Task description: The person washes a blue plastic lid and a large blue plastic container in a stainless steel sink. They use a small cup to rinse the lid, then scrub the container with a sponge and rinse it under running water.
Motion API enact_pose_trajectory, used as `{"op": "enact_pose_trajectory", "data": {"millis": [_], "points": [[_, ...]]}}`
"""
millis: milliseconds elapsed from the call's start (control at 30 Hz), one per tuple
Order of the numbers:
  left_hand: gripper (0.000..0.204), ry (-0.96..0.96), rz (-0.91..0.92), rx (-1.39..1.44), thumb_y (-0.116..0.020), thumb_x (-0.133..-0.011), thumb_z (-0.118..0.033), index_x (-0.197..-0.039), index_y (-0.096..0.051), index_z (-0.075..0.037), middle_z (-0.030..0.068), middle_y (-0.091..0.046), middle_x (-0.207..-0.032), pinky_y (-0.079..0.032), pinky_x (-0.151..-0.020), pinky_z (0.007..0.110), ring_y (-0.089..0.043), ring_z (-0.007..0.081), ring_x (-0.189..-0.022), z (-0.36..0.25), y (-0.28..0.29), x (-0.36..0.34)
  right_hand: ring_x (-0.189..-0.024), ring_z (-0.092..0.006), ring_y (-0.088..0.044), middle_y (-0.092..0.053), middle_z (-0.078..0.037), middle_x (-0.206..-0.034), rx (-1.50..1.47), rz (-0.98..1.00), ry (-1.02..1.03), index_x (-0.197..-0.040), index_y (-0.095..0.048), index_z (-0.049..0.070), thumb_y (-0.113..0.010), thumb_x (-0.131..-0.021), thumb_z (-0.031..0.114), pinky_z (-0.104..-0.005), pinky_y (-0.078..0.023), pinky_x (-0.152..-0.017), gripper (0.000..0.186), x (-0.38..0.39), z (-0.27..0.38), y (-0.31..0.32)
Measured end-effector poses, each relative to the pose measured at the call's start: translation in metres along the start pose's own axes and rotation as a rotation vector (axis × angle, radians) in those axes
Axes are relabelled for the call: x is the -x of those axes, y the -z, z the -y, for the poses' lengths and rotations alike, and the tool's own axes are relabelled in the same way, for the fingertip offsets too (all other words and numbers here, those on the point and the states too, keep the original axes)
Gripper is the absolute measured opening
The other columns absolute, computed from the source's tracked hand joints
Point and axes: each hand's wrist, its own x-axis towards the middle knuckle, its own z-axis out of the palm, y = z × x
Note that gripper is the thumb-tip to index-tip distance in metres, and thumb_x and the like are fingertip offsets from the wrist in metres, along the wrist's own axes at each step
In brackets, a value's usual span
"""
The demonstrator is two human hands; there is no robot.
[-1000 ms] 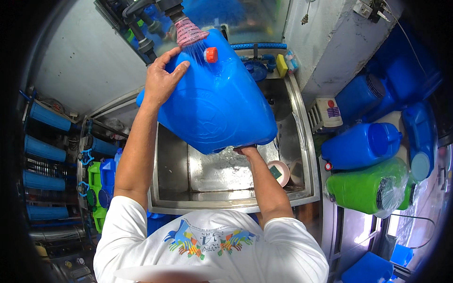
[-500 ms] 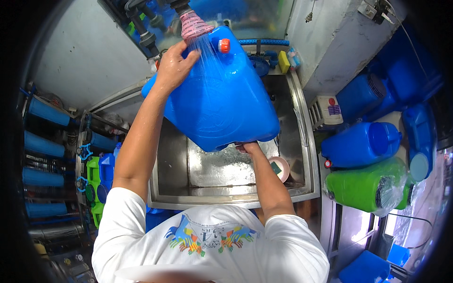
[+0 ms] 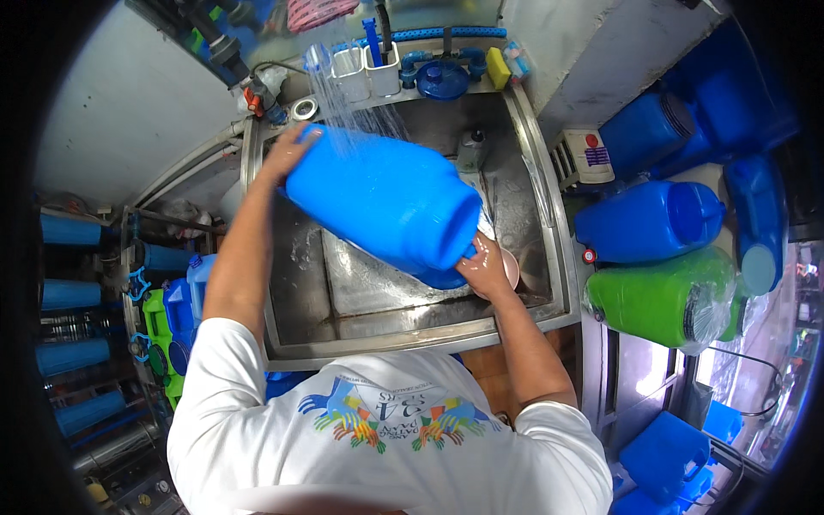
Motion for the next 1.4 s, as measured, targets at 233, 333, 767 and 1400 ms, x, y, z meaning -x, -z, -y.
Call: {"op": "enact_pose_trajectory", "data": {"millis": [233,333,767,1400], "points": [[0.058,-0.267,0.267,0.351,-0.047,-0.101,-0.048,-0.137,-0.055,-0.003,0.0175,-0.054,-0.142,-0.035,-0.112,0.036,-0.048,0.0318,-0.134,-0.051,-0.102,0.035,-0.087,-0.0307,-0.07,-0.072,-0.02,-0.094,0.094,-0.036,-0.395,-0.105,-0.07,0.001,-0.078,-0.077,0.024,-0.0384,-0.053,-0.08,0.037,-0.063,0.054,-0.051],[0.059,-0.227,0.242,0.454,-0.046,-0.101,-0.049,-0.136,-0.056,-0.003,0.0166,-0.056,-0.14,-0.037,-0.11,0.035,-0.051,0.0305,-0.131,-0.03,-0.097,0.046,-0.087,-0.0296,-0.071,-0.072,-0.018,-0.094,0.093,-0.044,-0.302,-0.103,-0.07,0.001,-0.079,-0.076,0.02,-0.0372,-0.054,-0.079,0.034,-0.04,0.068,-0.036],[0.078,0.037,0.496,0.584,-0.049,-0.093,-0.068,-0.141,-0.053,-0.006,0.0174,-0.05,-0.146,-0.039,-0.11,0.04,-0.05,0.0276,-0.131,0.021,-0.1,0.028,-0.094,-0.0299,-0.07,-0.071,-0.019,-0.099,0.171,0.082,-0.3,-0.108,-0.069,0.002,-0.08,-0.077,0.024,-0.0372,-0.053,-0.084,0.04,-0.045,0.096,-0.006],[0.071,-0.101,0.047,-0.43,-0.072,-0.071,-0.053,-0.129,-0.061,-0.013,0.0178,-0.052,-0.138,-0.029,-0.112,0.054,-0.044,0.038,-0.132,-0.126,-0.129,0.033,-0.088,-0.0443,-0.068,-0.069,-0.028,-0.097,0.634,0.077,-0.173,-0.141,-0.04,-0.003,-0.066,-0.088,0.03,-0.0518,-0.054,-0.078,0.068,-0.081,0.056,-0.098]]}}
